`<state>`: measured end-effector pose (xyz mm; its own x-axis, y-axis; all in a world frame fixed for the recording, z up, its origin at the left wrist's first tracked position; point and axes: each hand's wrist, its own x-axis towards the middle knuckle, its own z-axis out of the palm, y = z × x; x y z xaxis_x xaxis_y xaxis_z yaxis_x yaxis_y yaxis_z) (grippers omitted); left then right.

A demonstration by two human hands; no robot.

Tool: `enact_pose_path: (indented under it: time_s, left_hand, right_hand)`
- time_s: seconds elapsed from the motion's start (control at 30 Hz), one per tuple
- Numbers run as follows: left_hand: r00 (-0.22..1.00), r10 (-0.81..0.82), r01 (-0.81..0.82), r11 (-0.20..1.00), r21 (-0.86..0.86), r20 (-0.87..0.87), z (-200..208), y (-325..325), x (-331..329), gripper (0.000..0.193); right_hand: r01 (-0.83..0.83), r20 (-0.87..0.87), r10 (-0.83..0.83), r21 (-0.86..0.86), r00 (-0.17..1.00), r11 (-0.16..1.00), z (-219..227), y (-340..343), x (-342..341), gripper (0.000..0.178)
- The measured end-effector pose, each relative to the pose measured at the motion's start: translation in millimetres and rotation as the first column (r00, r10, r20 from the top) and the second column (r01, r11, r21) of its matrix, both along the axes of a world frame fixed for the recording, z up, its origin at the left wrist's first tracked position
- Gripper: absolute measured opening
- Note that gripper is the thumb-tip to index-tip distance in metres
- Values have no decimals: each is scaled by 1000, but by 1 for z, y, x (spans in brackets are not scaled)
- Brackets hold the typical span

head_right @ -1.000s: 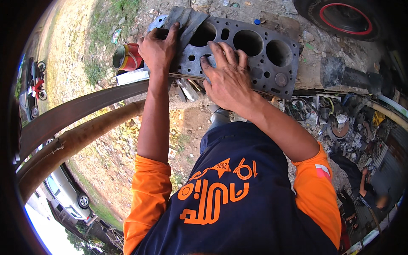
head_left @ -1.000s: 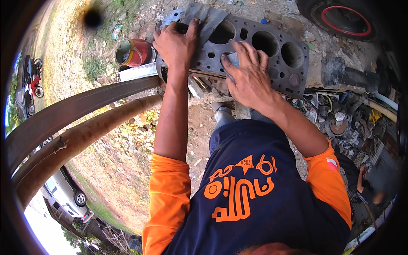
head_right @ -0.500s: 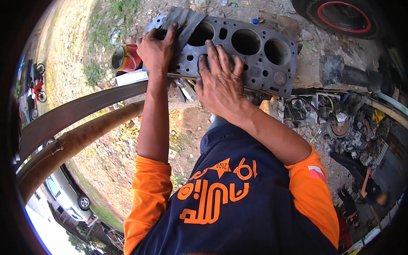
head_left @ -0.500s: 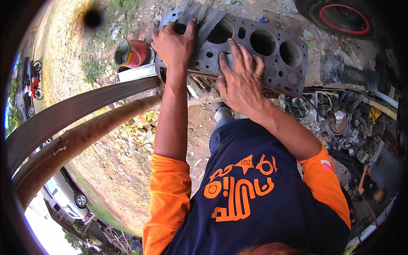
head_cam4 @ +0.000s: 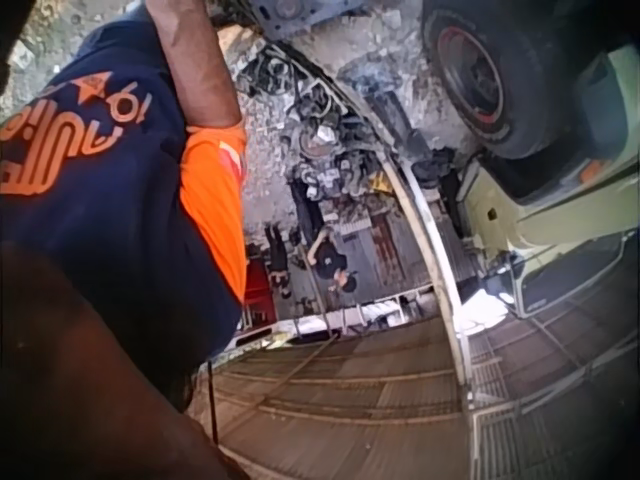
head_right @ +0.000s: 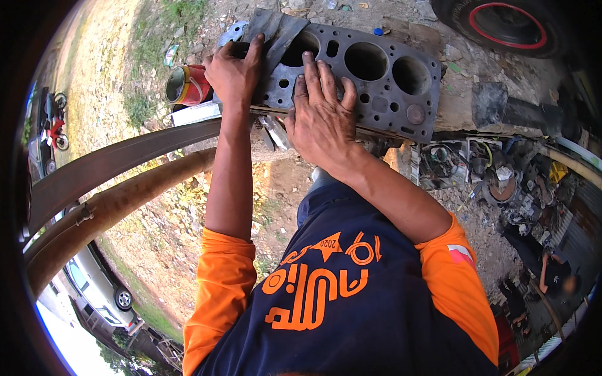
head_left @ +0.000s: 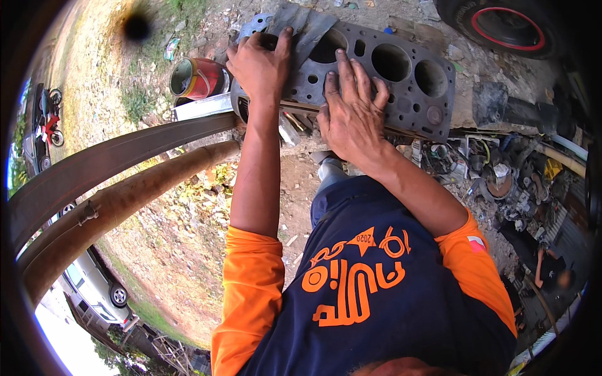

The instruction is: The person is sanding the surface of an engine block by hand using a piece of sandpaper.

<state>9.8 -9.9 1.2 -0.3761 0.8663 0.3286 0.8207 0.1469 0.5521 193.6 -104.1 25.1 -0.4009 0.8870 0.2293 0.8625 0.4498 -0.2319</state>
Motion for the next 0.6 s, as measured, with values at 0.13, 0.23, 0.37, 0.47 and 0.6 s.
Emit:
enact_pose_path:
  time_s: [0.13,0.23,0.37,0.47,0.6]
  left_hand:
    - [1000,-9,10,999,40,-24,-6,0,-2,54]
    - [1000,-8,8,1000,30,9,-4,-3,-2,55]
    - [1000,-16,16,1000,6,21,-6,-1,-2,54]
    - [1000,-9,10,1000,17,-12,-5,-2,-2,53]
    - [1000,-10,9,999,33,27,-2,-3,-2,51]
  right_hand:
    - [84,-182,-77,33,980,996,1,14,28,49]
    - [35,-186,-38,-19,982,999,15,24,48,44]
    - [-92,25,90,84,996,992,24,26,56,50]
    - [-218,77,217,6,973,976,11,30,60,53]
    - [-267,107,268,-21,957,963,9,27,63,55]
